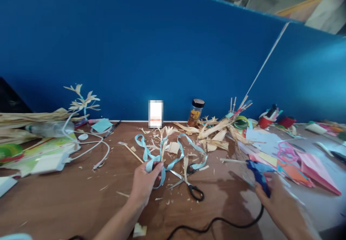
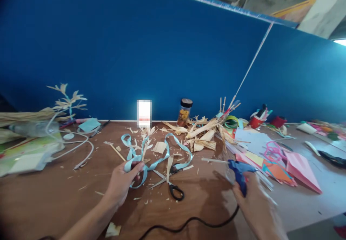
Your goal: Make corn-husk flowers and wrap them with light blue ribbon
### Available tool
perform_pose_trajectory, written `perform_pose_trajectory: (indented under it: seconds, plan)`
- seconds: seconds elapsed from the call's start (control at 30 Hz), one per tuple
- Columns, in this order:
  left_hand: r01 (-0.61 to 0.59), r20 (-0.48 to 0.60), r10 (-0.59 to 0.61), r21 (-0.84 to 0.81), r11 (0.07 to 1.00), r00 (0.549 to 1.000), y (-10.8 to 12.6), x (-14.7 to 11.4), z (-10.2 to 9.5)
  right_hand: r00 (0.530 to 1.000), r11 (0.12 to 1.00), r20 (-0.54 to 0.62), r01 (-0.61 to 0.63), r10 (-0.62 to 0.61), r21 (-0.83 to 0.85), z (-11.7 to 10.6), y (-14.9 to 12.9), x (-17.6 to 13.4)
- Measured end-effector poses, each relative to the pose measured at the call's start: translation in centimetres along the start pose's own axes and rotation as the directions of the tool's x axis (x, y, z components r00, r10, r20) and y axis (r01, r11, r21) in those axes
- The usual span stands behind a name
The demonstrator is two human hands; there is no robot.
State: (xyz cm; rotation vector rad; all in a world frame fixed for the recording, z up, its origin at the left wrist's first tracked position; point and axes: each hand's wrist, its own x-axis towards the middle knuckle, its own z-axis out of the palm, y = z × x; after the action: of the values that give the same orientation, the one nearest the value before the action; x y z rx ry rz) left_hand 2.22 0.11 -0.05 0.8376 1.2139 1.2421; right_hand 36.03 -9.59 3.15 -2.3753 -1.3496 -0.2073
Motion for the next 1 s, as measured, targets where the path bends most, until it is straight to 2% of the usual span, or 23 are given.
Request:
perform_pose_trajectory:
  seconds: [0.07, 0.17, 0.27, 0.33, 0.43, 0.57, 0.73, 0.8, 0.93, 1.0]
  plan:
    - [0.008, 0.000, -0.008, -0.013, 1.000, 1.000, 0.0, 0.0, 0.1, 0.998, 0.999, -0.062, -0.018, 0.021, 0.044, -1.5, -0.2, -0.1]
    - [0.004, -0.022, -0.004, 0.004, 1.000, 1.000, 0.0, 0.0, 0.2, 0.989, 0.965, -0.147, 0.031, 0.007, 0.259, -2.5, -1.0, 0.1]
    - [-0.015, -0.027, 0.015, 0.020, 1.000, 1.000, 0.0, 0.0, 0.1, 0.994, 0.908, -0.001, 0.103, -0.112, 0.407, -1.6, -1.8, 0.5]
    - [-0.014, -0.007, 0.014, 0.013, 1.000, 1.000, 0.0, 0.0, 0.0, 0.981, 0.895, 0.078, 0.128, -0.178, 0.428, -0.7, -2.4, 0.7]
    - [0.016, 0.010, -0.016, -0.017, 1.000, 1.000, 0.0, -0.1, 0.0, 0.980, 0.857, 0.077, 0.122, -0.184, 0.500, -0.3, -3.5, 0.6]
    - [0.024, -0.006, -0.024, -0.003, 1.000, 1.000, 0.1, -0.1, 0.1, 0.993, 0.690, 0.043, 0.044, -0.110, 0.722, -0.8, -5.1, 0.5]
    - [0.016, -0.006, -0.016, 0.012, 1.000, 1.000, 0.0, -0.1, 0.0, 0.985, 0.532, 0.135, -0.056, -0.110, 0.845, -0.8, -6.0, 0.7]
    - [0.008, -0.001, -0.008, 0.014, 1.000, 1.000, 0.0, -0.1, 0.0, 0.974, 0.418, 0.210, -0.155, -0.089, 0.895, -0.9, -6.4, 0.5]
    - [-0.018, -0.002, 0.018, 0.067, 0.998, 1.000, 0.0, -0.2, 0.1, 0.917, 0.113, 0.379, -0.366, -0.127, 0.924, -1.1, -8.1, -0.8]
    - [-0.026, -0.017, 0.028, 0.100, 0.995, 0.999, 0.1, -0.2, 0.1, 0.898, 0.036, 0.406, -0.406, -0.168, 0.913, -0.9, -9.5, -2.0]
